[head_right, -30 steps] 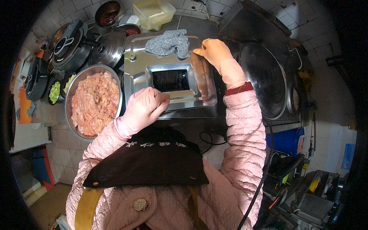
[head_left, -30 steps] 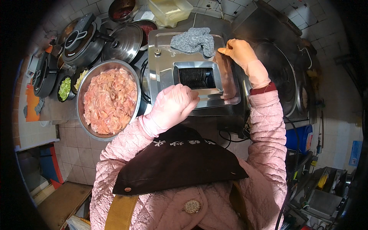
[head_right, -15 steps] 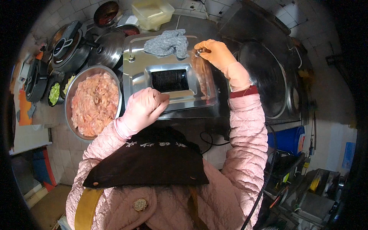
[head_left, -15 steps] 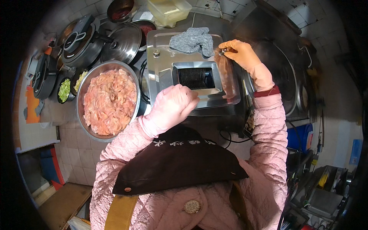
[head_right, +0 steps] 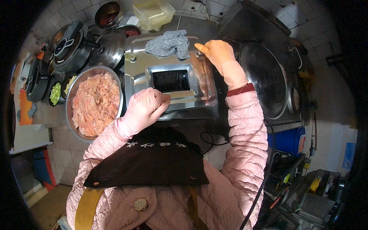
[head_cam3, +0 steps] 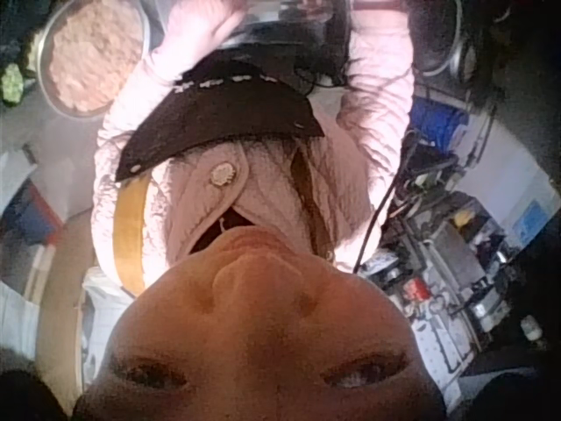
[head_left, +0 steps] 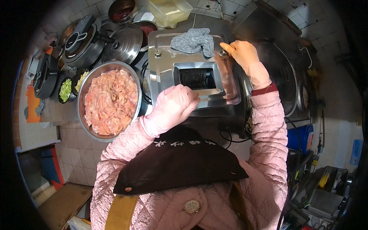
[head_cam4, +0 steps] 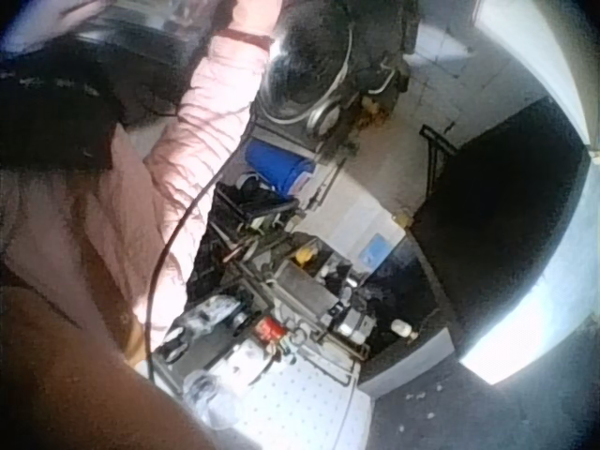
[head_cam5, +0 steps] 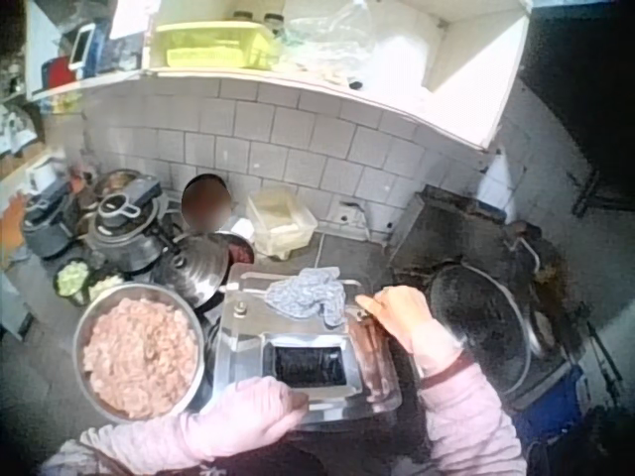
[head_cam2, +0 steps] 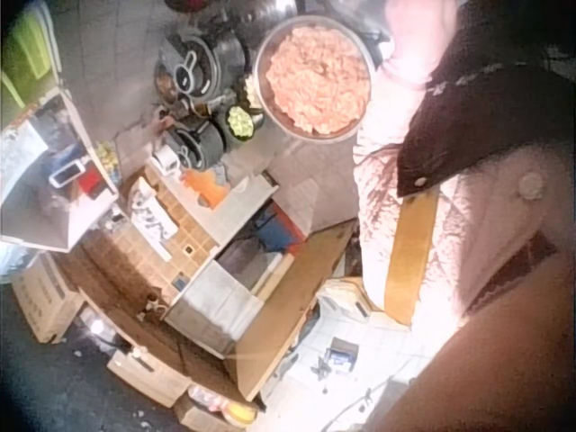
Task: The person assembles a meat slicer by inserting the blade, securing it with a screw, attaching the top cover, and tightening the assembly. They then plug in the power cord and prepare the machine for use.
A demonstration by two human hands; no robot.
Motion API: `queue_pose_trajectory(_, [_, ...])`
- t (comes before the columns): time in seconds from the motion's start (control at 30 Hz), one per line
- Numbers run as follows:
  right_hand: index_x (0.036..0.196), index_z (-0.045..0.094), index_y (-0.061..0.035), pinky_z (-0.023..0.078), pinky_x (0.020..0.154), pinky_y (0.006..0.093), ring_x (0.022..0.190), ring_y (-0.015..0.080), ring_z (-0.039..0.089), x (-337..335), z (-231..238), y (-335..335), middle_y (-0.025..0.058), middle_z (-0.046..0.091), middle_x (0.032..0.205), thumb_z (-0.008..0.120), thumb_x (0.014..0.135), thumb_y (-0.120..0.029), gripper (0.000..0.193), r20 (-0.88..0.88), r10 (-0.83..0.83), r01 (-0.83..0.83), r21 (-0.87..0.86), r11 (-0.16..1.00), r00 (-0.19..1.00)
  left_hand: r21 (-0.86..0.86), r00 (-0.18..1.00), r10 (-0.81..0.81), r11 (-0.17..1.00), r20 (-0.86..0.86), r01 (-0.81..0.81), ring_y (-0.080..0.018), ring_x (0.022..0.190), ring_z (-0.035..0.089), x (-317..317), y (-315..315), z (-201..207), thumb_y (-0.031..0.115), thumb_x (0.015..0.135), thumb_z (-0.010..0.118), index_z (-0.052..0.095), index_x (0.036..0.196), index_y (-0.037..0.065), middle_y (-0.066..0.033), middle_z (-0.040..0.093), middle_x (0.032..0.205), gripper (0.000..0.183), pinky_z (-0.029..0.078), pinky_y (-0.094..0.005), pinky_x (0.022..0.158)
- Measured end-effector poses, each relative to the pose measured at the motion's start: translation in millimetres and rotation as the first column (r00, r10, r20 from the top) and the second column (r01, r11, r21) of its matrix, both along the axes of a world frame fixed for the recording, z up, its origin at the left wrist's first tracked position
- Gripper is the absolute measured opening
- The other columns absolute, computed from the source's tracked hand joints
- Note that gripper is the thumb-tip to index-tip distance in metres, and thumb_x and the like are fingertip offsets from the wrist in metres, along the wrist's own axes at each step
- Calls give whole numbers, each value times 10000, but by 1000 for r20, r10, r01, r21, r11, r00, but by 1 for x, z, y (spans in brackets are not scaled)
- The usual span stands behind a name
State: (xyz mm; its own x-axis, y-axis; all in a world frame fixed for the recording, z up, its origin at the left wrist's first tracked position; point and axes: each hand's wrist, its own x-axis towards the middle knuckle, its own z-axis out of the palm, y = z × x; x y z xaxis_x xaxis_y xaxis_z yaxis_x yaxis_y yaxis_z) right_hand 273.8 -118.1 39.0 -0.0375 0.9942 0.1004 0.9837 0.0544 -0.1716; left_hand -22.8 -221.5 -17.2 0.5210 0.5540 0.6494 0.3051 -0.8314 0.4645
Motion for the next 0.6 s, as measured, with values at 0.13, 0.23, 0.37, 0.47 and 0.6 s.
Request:
queue_pose_trajectory(0.13, [948,763,5,530,725,372,786,294,704,4,1,-3,186,719,854,732,935,-324,331,-249,54,-48,29,998,967,14,1000,-2,1000,-5,3,-269,744,640,0,1,-1,118,859,765,686,954,85,-63,618,844,129,517,-378,660])
queue_pose_trajectory(0.23, [997,757,6,536,752,361,823,278,707,4,-1,-4,183,726,913,736,931,-269,284,-430,297,-270,123,955,853,10,1000,12,1000,-10,-12,-271,747,638,0,-1,-1,116,857,766,691,963,86,-63,615,841,133,517,-380,662])
queue_pose_trajectory(0.37, [1105,747,-15,548,815,342,888,280,715,-3,5,-1,166,732,992,734,929,-242,288,0,76,-75,-94,993,997,-15,1000,13,1000,-1,-13,-273,750,636,0,-1,-1,121,860,763,700,976,88,-64,611,837,135,516,-384,667])
queue_pose_trajectory(0.47, [1140,739,-20,550,832,344,924,285,721,-5,6,-4,157,733,1002,733,927,-243,309,99,-4,14,-98,995,995,-4,1000,5,1000,-26,-6,-272,751,636,-1,0,-1,125,865,759,700,979,90,-64,613,839,133,516,-383,670])
queue_pose_trajectory(0.6, [1166,737,-39,551,839,353,946,277,724,4,-4,-4,134,735,1003,710,942,-244,305,-216,274,-270,51,962,937,8,1000,2,1000,-16,-2,-275,744,635,-1,0,-2,123,867,756,686,959,82,-67,614,835,122,515,-381,668])
